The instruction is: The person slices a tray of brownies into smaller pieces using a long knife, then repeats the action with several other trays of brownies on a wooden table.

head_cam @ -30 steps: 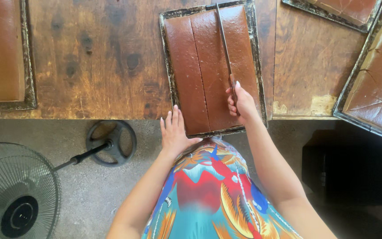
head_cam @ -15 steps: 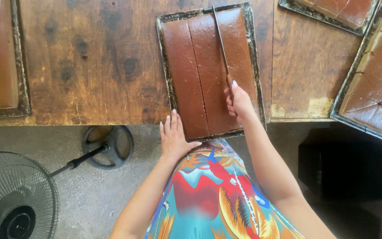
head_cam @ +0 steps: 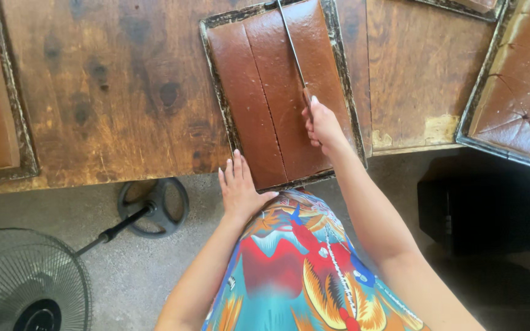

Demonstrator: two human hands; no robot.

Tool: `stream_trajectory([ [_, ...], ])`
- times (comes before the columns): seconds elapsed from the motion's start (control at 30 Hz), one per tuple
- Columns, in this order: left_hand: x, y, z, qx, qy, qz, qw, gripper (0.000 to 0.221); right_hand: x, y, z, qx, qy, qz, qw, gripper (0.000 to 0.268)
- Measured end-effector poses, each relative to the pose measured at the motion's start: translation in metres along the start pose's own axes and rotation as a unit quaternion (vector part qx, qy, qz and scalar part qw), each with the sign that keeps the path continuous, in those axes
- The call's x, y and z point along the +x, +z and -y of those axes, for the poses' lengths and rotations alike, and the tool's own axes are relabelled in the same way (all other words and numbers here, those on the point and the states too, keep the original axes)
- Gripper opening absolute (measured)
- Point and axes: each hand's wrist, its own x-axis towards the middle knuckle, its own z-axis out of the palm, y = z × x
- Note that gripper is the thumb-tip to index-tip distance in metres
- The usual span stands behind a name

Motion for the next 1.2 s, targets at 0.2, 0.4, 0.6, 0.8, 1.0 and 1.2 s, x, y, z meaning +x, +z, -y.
stream_trajectory([
  [0.2,0.001,-0.002,-0.001,-0.008,-0.001,0.001,1.0,0.14,-0.017,-0.009,-0.012,0.008,0.047,-0.003,0.999,0.043],
  [0.4,0.001,0.003,0.001,-0.017,0.007,-0.014,1.0,0.137,-0.023,-0.01,-0.025,0.004,0.037,-0.015,0.999,0.04],
  [0.6,-0.001,0.006,0.006,-0.043,0.032,-0.044,0.998,0.134,-0.08,-0.028,-0.062,-0.005,0.06,-0.033,0.998,0.046],
  [0.8,-0.001,0.005,0.004,-0.025,0.041,-0.051,0.998,0.134,-0.089,-0.031,-0.089,0.014,0.029,-0.03,0.999,0.047],
  [1.0,-0.002,0.001,0.003,-0.023,0.032,-0.039,0.998,0.133,-0.143,-0.043,-0.126,-0.004,0.042,-0.055,0.998,0.045],
  [1.2,-0.003,0.004,0.004,-0.028,0.045,-0.059,0.997,0.135,-0.143,-0.054,-0.165,-0.003,0.031,-0.066,0.997,0.046],
])
